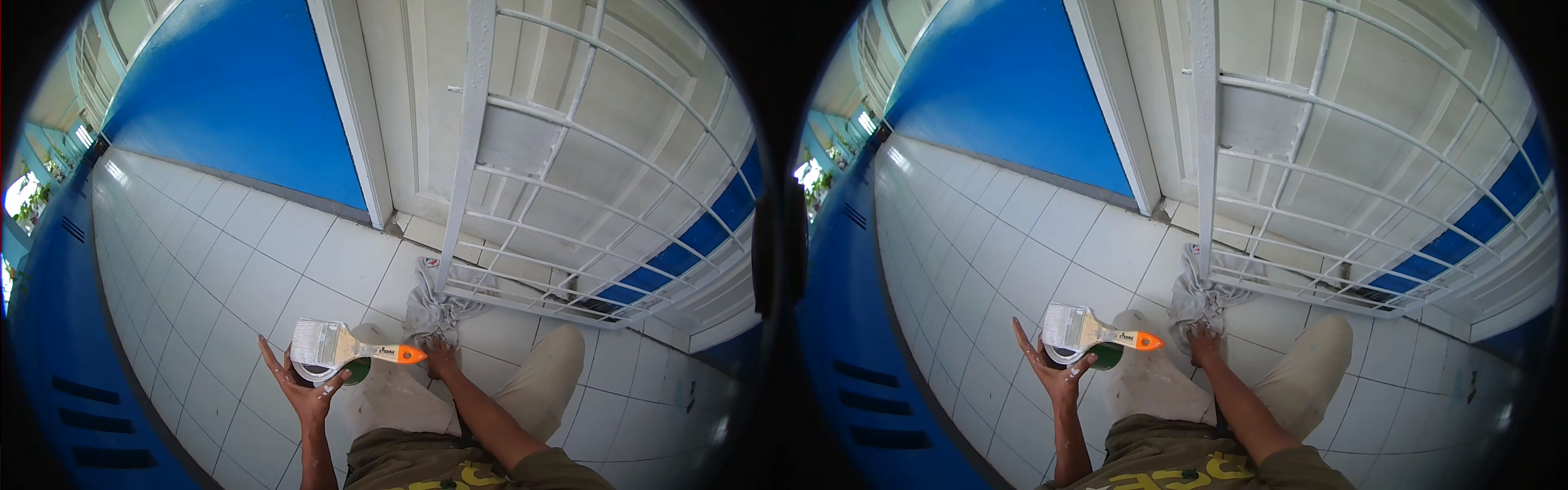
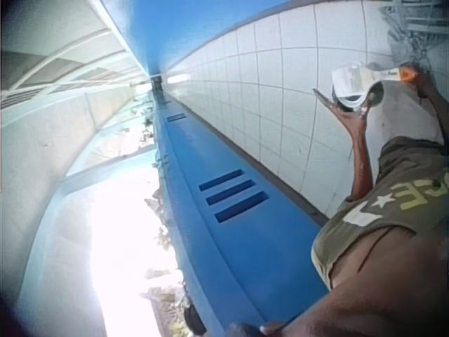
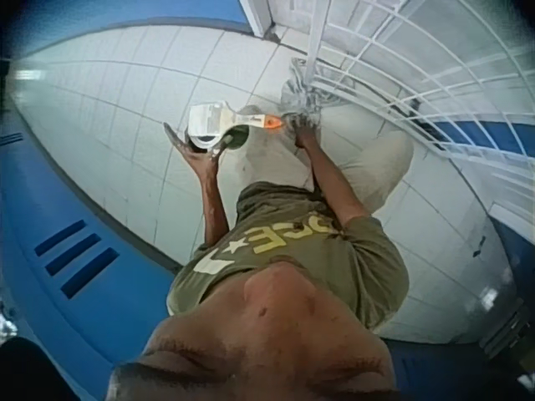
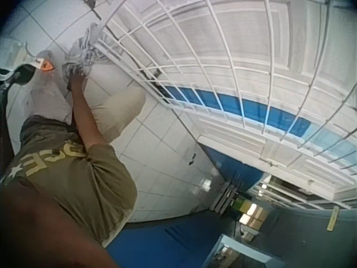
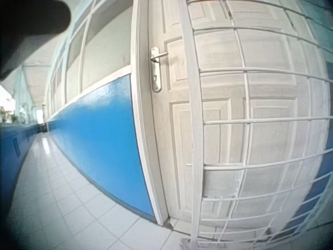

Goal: The person paints the white bars and frame of a door using a paintbrush and white paint.

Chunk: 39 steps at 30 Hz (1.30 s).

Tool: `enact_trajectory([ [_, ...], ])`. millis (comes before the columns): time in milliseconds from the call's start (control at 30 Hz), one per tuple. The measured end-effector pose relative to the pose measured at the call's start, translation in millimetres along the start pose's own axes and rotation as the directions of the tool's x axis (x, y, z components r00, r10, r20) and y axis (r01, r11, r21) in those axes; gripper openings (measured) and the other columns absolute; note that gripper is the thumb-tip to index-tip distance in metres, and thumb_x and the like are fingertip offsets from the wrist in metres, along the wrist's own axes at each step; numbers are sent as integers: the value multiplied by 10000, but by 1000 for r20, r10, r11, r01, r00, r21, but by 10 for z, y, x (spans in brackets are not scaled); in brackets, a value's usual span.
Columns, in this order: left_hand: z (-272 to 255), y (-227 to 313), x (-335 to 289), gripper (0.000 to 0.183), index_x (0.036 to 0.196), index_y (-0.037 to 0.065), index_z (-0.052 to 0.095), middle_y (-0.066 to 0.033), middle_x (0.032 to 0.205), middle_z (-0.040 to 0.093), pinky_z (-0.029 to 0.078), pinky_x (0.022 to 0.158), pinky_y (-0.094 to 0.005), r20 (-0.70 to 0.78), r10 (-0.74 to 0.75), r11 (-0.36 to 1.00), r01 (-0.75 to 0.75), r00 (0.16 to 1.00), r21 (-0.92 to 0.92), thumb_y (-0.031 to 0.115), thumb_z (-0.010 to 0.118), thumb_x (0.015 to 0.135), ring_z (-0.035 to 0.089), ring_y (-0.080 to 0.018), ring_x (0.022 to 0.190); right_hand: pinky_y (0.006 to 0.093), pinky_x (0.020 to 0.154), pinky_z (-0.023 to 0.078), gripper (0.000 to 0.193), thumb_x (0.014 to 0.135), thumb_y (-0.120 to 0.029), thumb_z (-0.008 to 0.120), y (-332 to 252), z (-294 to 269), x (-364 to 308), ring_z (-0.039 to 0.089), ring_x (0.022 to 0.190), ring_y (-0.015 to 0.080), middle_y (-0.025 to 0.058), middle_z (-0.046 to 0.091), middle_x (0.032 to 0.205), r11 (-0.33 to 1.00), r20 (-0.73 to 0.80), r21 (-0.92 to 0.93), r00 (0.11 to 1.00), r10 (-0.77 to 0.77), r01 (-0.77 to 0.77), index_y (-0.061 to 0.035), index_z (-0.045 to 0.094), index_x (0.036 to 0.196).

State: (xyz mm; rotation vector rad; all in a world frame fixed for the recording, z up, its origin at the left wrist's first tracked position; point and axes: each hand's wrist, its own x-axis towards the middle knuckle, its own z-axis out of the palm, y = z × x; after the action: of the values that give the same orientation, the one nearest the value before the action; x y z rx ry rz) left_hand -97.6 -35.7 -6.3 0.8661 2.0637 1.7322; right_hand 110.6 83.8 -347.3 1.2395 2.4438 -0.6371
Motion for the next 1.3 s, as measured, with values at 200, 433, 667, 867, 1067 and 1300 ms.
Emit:
enact_trajectory([
  [200, 262, -50, 67, 1527, 1656, 187, 81, -257, 1250, 635, 527, 1088, -564, 38, 101, 995, -102, 994, 22, 234, 1009, 444, 646, -412, 1195, 644, 1108, 398, 632, 771, -327, 798, 171, -409, 259, 498, 1404, 351, 169, 544, 1484, 928, 156, 259, 960, 232, -266, -173, 652, 1366],
  [433, 360, 27, 134, 1563, 1657, 161, 76, -280, 1420, 491, 519, 1099, -528, 122, 254, 960, -265, 960, 87, 293, 1032, 427, 598, -408, 1241, 350, 840, 585, 400, 793, -77, 729, 120, -1434, -254, 741, 908, 316, 142, 770, 1008, 374, -340, 893, 920, 196, 250, -38, 742, 1191],
  [667, 1019, 394, -82, 1649, 1639, 118, -87, -314, 1376, 502, 507, 1095, -501, 351, 133, 985, -83, 927, -153, 275, 1063, 468, 593, -402, 1258, 321, 884, 578, 1258, 743, 8, 893, 118, -2523, -1991, 639, 1087, 199, 162, 537, 1431, -295, -493, 850, 856, -156, 436, -3, 10, 1639],
  [867, 1408, 624, -319, 1586, 1622, 115, -165, -316, 1423, 509, 488, 1107, -513, 576, 200, 957, -31, 793, -289, 116, 1024, 572, 570, -394, 1307, 252, 709, 527, 601, 871, -85, 810, -176, -2701, -2295, 633, 864, 111, 119, 675, 1070, -161, -504, 745, 705, 498, 647, 101, 541, 1375],
  [1067, 1723, 788, -484, 1553, 1583, 28, -240, -282, 1546, 428, 389, 1186, -495, 728, 256, 953, -41, 636, -299, 138, 994, 647, 501, -369, 1396, 271, 728, 532, 286, 868, -114, 779, 285, -3002, -2716, 665, 759, 148, 121, 709, 838, -150, -420, 702, 575, 703, 696, 112, 699, 1024],
  [1300, 2119, 1011, -428, 1562, 1590, 31, -228, -280, 1552, 424, 377, 1192, -486, 758, 430, 898, -140, 490, -418, 192, 1002, 641, 486, -369, 1411, 302, 710, 607, 378, 770, -105, 807, 1003, -3231, -3132, 755, 734, 217, 194, 768, 905, 451, -838, 485, 252, 483, 749, 72, 711, 1089],
])
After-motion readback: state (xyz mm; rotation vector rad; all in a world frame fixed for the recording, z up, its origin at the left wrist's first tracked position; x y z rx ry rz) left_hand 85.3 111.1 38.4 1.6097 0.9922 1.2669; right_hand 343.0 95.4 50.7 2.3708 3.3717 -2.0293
